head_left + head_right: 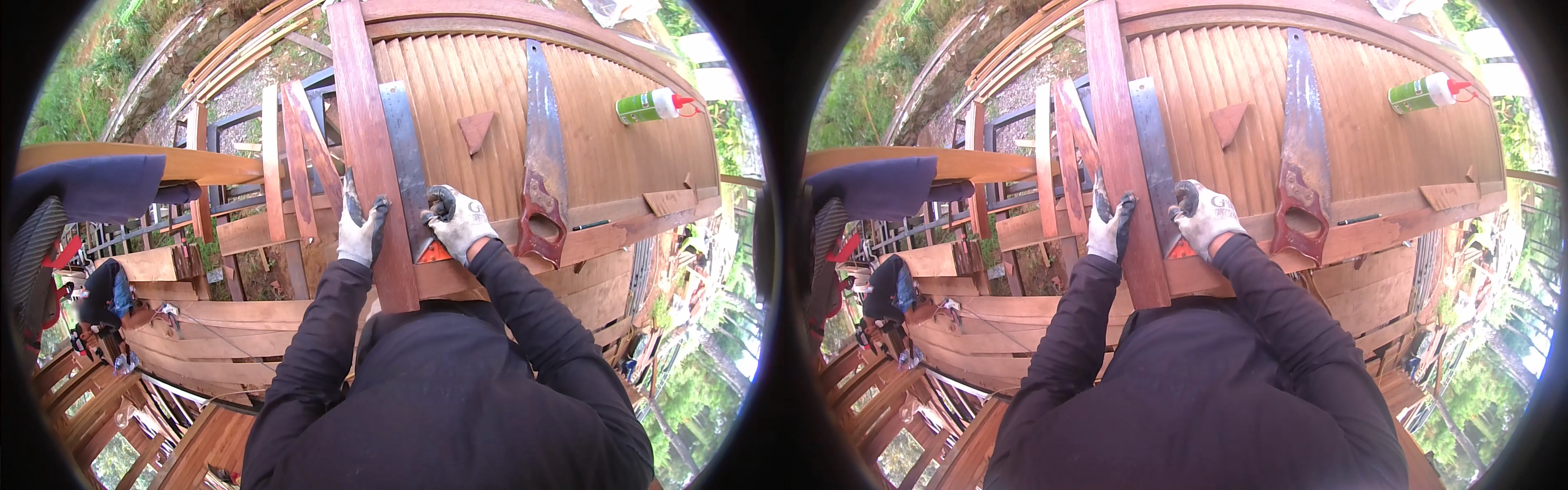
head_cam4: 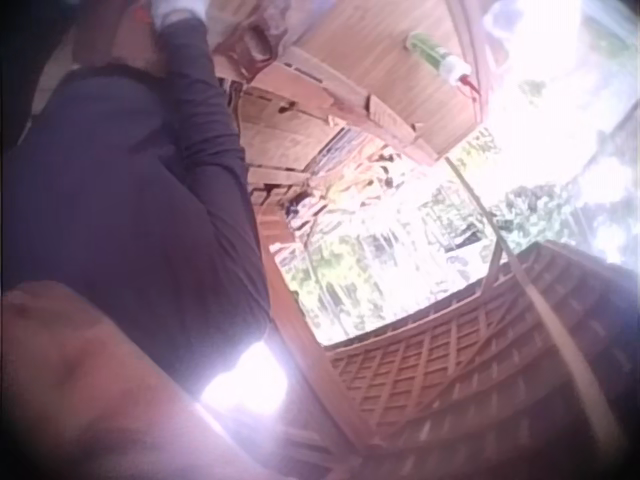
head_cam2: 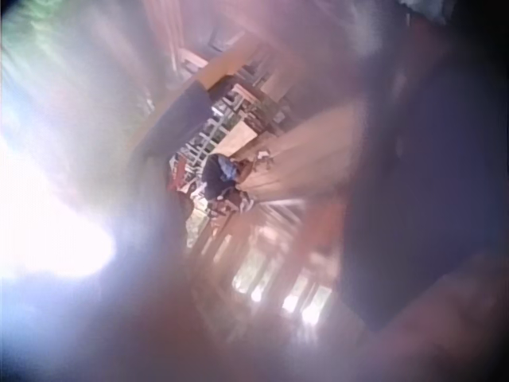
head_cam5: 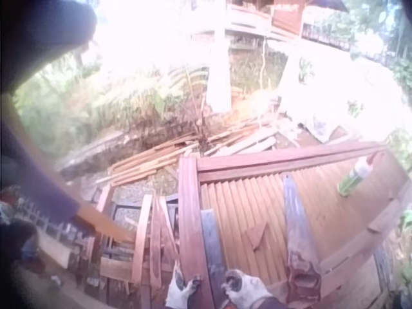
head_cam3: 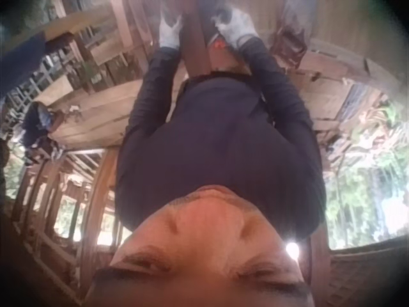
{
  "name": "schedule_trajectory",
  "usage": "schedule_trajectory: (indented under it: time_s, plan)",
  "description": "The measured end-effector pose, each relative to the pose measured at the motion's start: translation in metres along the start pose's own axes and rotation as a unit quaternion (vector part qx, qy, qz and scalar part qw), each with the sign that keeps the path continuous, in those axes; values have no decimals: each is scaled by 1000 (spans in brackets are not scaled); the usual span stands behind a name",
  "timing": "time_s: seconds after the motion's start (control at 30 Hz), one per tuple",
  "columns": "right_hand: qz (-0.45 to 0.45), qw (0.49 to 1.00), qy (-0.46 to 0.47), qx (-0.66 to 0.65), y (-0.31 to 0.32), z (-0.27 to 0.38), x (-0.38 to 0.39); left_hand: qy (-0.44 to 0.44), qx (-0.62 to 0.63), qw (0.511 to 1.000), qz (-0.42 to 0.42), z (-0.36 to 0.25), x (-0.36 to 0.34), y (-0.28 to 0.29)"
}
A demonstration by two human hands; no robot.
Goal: The person uses a hand saw to cut a wooden plank on a workbench, then uses a square to measure and mark the wood. The person continues to cut and measure multiple pieces of wood.
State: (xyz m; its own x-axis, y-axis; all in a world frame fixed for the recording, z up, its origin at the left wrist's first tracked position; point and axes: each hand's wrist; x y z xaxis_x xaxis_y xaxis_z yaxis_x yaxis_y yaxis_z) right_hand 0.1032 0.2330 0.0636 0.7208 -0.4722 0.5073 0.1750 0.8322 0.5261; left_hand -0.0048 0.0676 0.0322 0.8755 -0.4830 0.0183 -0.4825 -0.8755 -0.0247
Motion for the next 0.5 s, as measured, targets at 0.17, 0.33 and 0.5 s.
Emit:
schedule_trajectory:
  time_s: [0.17, 0.33, 0.5]
  plan:
    - [-6, 1000, 8, 3, 2, 3, 1, -4, -28, 999, 18, 19, 10, 10]
    - [-1, 1000, 9, 8, 1, 2, -2, 47, 56, 997, 1, 0, 46, 2]
    - [-8, 1000, 12, 1, -1, 1, -3, 46, -2, 999, 29, -3, 88, 8]
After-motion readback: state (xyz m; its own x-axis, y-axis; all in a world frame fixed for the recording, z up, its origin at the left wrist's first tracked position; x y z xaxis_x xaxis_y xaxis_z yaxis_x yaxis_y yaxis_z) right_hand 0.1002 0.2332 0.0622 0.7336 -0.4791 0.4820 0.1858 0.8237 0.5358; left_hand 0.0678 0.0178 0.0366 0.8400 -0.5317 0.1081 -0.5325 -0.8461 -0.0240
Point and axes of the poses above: each hand's wrist, its own x-axis away from the middle knuckle, its own y-axis out of the back of the hand, z = x × y, and after that the axes turned 9 degrees about -y, right-handed
